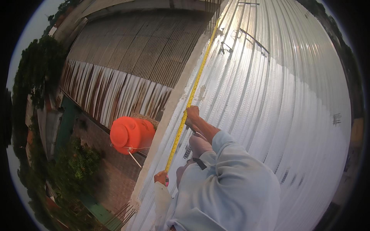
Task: The person works on a corrugated metal roof, manipulating metal rods and using a hammer to secure them. They also handle a metal frame and a measuring tape to align and measure components.
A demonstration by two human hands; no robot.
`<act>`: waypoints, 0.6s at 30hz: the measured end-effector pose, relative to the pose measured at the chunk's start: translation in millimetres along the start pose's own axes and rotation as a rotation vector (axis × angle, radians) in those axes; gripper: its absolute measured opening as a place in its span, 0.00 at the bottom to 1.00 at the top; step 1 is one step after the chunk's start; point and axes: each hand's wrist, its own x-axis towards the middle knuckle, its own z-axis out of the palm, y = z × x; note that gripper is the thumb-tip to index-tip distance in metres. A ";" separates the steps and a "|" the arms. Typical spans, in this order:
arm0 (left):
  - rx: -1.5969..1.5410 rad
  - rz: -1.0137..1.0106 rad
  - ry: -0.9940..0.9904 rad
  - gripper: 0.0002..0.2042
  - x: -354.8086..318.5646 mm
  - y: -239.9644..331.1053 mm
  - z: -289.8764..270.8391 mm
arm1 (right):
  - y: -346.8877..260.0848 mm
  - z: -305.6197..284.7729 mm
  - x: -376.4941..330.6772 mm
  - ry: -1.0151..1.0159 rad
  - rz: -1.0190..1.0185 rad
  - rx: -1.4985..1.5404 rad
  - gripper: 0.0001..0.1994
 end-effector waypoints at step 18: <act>-0.061 -0.346 0.236 0.09 101.5 50.0 -42.6 | -33.5 5.8 461.7 0.193 -0.316 -0.981 0.14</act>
